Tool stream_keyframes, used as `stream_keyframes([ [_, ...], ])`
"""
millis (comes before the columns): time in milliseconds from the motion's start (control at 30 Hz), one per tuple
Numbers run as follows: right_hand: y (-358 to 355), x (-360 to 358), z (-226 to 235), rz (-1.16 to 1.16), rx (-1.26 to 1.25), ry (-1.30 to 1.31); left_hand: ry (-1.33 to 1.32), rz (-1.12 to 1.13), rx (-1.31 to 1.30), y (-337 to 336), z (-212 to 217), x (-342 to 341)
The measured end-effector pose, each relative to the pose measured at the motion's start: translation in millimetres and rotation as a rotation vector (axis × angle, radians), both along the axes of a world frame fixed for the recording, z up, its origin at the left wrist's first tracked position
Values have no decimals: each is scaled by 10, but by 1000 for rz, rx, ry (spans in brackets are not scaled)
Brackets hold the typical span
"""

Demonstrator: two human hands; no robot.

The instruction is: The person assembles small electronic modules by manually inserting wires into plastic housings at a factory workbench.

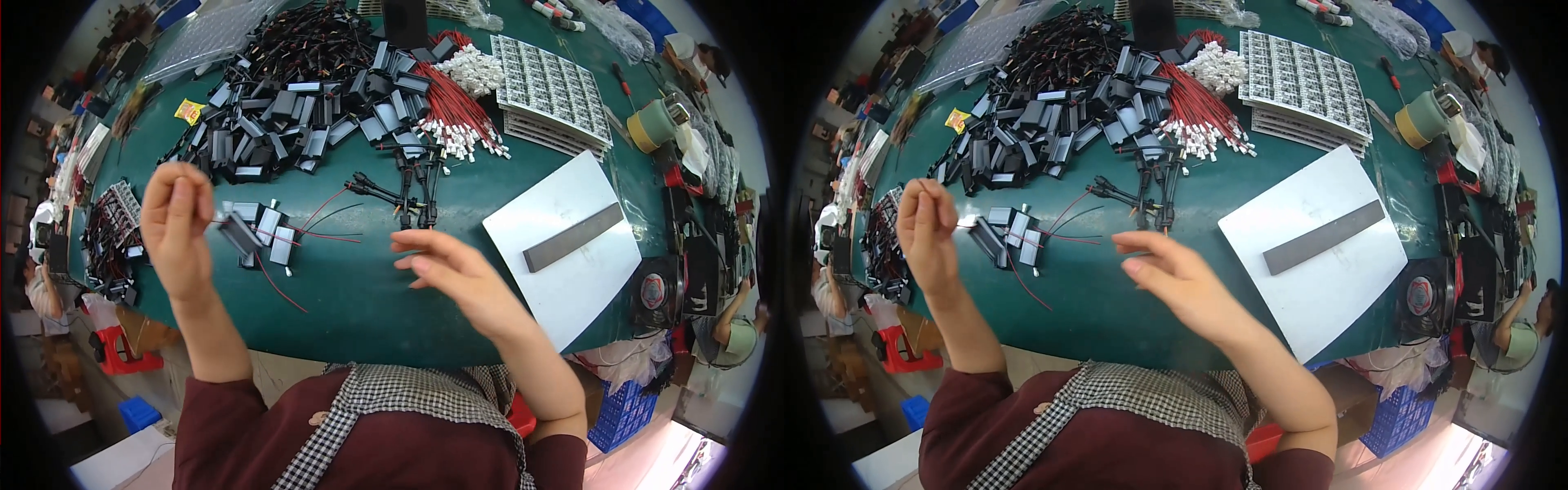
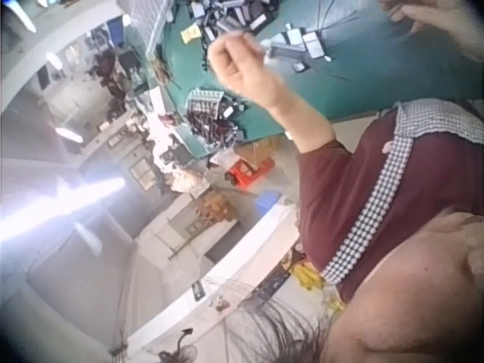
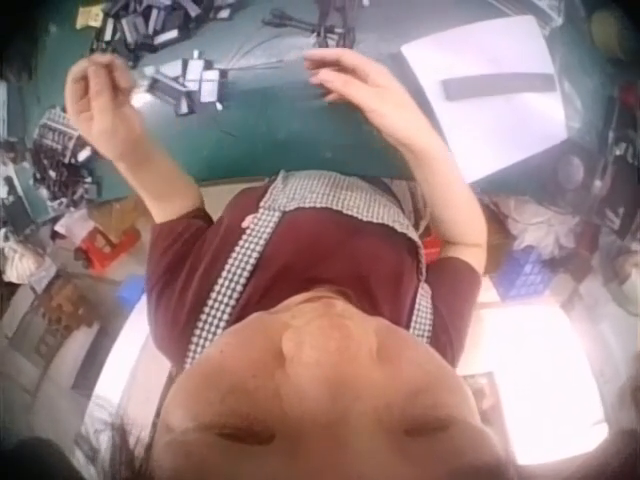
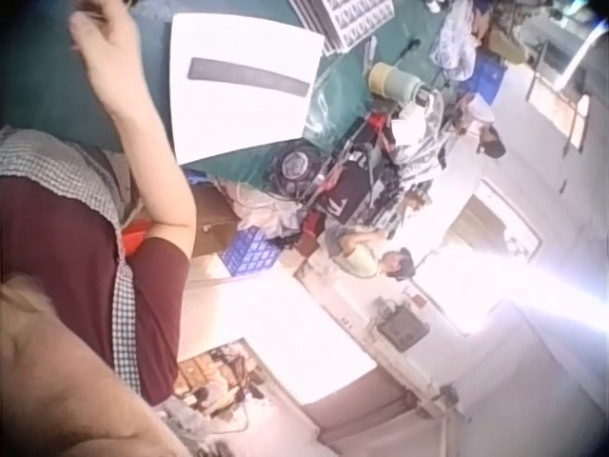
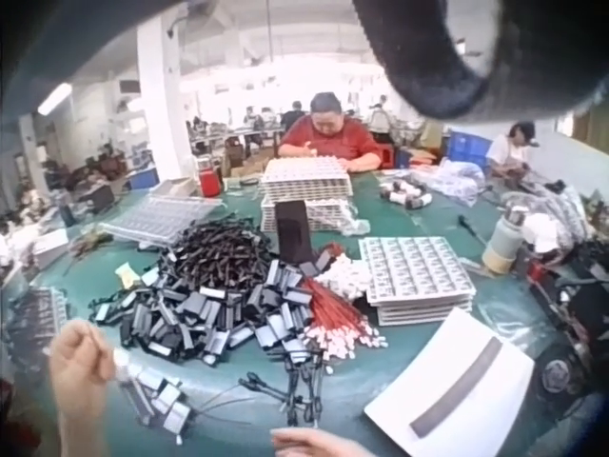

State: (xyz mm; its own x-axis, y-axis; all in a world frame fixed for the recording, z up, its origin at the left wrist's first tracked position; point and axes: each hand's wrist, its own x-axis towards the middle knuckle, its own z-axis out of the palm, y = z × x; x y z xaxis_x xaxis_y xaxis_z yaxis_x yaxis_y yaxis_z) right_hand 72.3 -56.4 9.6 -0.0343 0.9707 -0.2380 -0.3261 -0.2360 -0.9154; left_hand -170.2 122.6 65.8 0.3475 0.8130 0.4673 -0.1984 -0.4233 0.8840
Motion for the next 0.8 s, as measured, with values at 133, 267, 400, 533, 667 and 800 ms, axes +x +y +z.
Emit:
stream_keyframes([
  [133, 106, 503, 142, -11, -63, -269, 492, 205, 182, 188, -207, -335],
  [267, 399, 941, 30, -170, 48, -953, 887, 98, 353, 70, -626, -322],
  [400, 710, 1092, -168, -138, -56, -1533, 1103, 127, 549, -101, -621, -156],
  [533, 922, 1081, -296, -139, -130, -1718, 1077, 53, 467, -139, -597, -80],
  [667, 851, 975, -129, -110, -158, -1681, 1050, -34, 438, -101, -597, -17],
  [800, 366, 530, 334, -34, -12, -1568, 1109, -136, 387, -69, -496, 56],
])
